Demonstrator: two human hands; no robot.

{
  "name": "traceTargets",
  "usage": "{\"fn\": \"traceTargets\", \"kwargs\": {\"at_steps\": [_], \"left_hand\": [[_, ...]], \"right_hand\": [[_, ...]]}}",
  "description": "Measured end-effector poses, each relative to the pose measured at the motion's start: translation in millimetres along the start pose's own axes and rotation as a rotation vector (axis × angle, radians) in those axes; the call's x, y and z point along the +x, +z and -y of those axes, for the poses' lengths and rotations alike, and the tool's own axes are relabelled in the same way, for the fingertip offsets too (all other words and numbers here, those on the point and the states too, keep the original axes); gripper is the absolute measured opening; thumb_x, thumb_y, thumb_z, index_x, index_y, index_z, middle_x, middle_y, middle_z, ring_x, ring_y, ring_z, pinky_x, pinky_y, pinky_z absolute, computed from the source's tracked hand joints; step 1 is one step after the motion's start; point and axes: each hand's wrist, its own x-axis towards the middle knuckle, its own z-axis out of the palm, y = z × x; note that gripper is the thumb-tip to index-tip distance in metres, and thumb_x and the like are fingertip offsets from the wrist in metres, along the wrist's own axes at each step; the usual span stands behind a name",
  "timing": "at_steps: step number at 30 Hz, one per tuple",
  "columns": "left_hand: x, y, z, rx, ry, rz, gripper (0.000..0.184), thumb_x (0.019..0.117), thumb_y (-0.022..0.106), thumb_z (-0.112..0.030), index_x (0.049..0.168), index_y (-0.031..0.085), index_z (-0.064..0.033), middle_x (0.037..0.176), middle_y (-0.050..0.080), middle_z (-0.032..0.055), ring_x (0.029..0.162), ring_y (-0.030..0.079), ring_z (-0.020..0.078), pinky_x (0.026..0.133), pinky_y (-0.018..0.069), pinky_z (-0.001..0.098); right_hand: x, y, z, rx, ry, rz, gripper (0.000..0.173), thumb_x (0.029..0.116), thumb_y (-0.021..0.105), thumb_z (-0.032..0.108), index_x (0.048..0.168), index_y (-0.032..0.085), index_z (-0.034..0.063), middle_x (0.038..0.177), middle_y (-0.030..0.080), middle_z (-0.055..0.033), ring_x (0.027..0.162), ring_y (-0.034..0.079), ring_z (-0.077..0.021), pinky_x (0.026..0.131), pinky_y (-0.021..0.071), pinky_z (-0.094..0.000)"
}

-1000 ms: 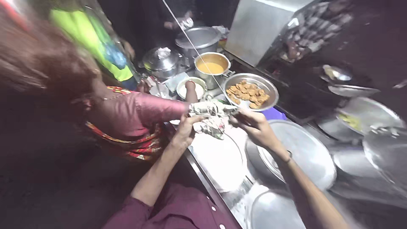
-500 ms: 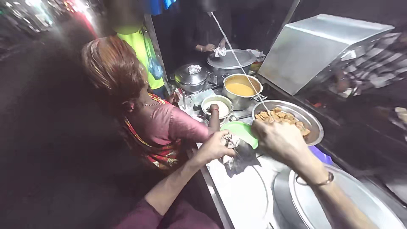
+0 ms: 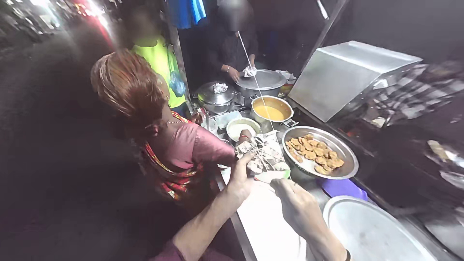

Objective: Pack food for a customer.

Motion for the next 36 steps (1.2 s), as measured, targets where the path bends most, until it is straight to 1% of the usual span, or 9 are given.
{"fn": "traceTargets", "kwargs": {"at_steps": [6, 12, 16, 19, 22, 27, 31, 33, 36], "left_hand": [[-18.9, -19.1, -24.1, 0.184, -0.111, 0.186, 0.013, 0.0944, 0.051, -0.002, 0.098, 0.062, -0.0076, 0.078, 0.067, 0.0051, 0.067, 0.066, 0.0125, 0.063, 0.0573, 0.0291], [-16.4, -24.8, -32.8, 0.895, 0.023, 0.750, 0.057, 0.0706, 0.082, 0.009, 0.123, 0.061, -0.0003, 0.108, 0.071, 0.0117, 0.096, 0.071, 0.0182, 0.088, 0.0607, 0.0391], [-5.1, -24.1, -16.3, 0.810, 0.218, 0.379, 0.050, 0.0753, 0.083, 0.001, 0.121, 0.063, -0.0014, 0.105, 0.071, 0.0104, 0.095, 0.070, 0.0177, 0.085, 0.0606, 0.0367], [-1.5, -6.7, -17.1, 0.545, 0.335, 0.134, 0.056, 0.0742, 0.081, 0.001, 0.126, 0.060, 0.0000, 0.107, 0.071, 0.0139, 0.095, 0.071, 0.0214, 0.082, 0.0621, 0.0390], [-3.5, 6.0, -21.4, 0.258, 0.270, 0.034, 0.053, 0.0796, 0.074, 0.006, 0.129, 0.056, -0.0002, 0.106, 0.069, 0.0181, 0.088, 0.070, 0.0251, 0.074, 0.0613, 0.0418], [6.2, -2.3, -17.4, 0.027, 0.105, 0.023, 0.015, 0.0963, 0.062, -0.006, 0.111, 0.063, -0.0024, 0.095, 0.067, 0.0125, 0.085, 0.067, 0.0201, 0.079, 0.0577, 0.0376], [-0.9, -11.3, -33.1, -0.025, -0.043, 0.063, 0.017, 0.1026, 0.049, -0.016, 0.098, 0.063, -0.0077, 0.081, 0.068, 0.0069, 0.072, 0.067, 0.0153, 0.066, 0.0589, 0.0326], [-11.2, -14.8, -42.1, 0.204, -0.027, 0.197, 0.015, 0.0941, 0.051, 0.000, 0.102, 0.061, -0.0070, 0.080, 0.069, 0.0066, 0.069, 0.068, 0.0140, 0.063, 0.0588, 0.0306], [-1.9, -16.5, -46.6, 0.726, 0.169, 0.587, 0.057, 0.0717, 0.079, 0.012, 0.124, 0.061, -0.0021, 0.107, 0.070, 0.0108, 0.093, 0.070, 0.0191, 0.082, 0.0616, 0.0370]], "right_hand": [[19.3, -13.0, -109.9, 0.488, 0.017, 0.227, 0.024, 0.0967, 0.052, 0.019, 0.104, 0.073, 0.0138, 0.079, 0.067, 0.0051, 0.071, 0.062, -0.0017, 0.069, 0.0554, -0.0253], [120.7, -76.1, -107.9, 0.450, 0.012, 0.728, 0.019, 0.0908, 0.056, 0.025, 0.094, 0.074, 0.0245, 0.080, 0.069, 0.0101, 0.073, 0.065, -0.0047, 0.067, 0.0548, -0.0357], [125.2, -102.5, -30.1, 0.015, -0.112, 0.570, 0.016, 0.0801, 0.061, 0.032, 0.088, 0.068, 0.0194, 0.067, 0.061, -0.0001, 0.064, 0.065, -0.0233, 0.055, 0.0495, -0.0514], [87.0, -65.7, 12.0, -0.216, -0.256, 0.276, 0.019, 0.0946, 0.047, 0.024, 0.093, 0.062, 0.0119, 0.070, 0.058, -0.0048, 0.059, 0.062, -0.0264, 0.046, 0.0496, -0.0428], [51.4, -23.1, 4.9, -0.002, -0.174, 0.076, 0.024, 0.1049, 0.043, 0.015, 0.112, 0.066, 0.0113, 0.088, 0.068, -0.0013, 0.074, 0.066, -0.0159, 0.062, 0.0564, -0.0324], [27.1, -2.9, -67.1, 0.683, -0.012, 0.104, 0.025, 0.1062, 0.049, 0.026, 0.112, 0.071, 0.0168, 0.086, 0.070, 0.0057, 0.072, 0.064, -0.0029, 0.067, 0.0561, -0.0213], [33.3, 3.1, -119.9, 0.694, 0.229, 0.157, 0.023, 0.0933, 0.055, 0.019, 0.104, 0.074, 0.0129, 0.085, 0.072, 0.0067, 0.072, 0.064, -0.0007, 0.067, 0.0562, -0.0216], [50.0, 0.1, -140.0, 0.662, 0.350, 0.122, 0.021, 0.0932, 0.057, 0.017, 0.103, 0.074, 0.0089, 0.084, 0.070, 0.0055, 0.070, 0.063, -0.0014, 0.066, 0.0563, -0.0235], [92.5, -19.8, -121.4, 0.335, 0.363, 0.243, 0.021, 0.0923, 0.058, 0.020, 0.102, 0.076, 0.0129, 0.086, 0.072, 0.0007, 0.076, 0.068, -0.0115, 0.071, 0.0579, -0.0384]]}}
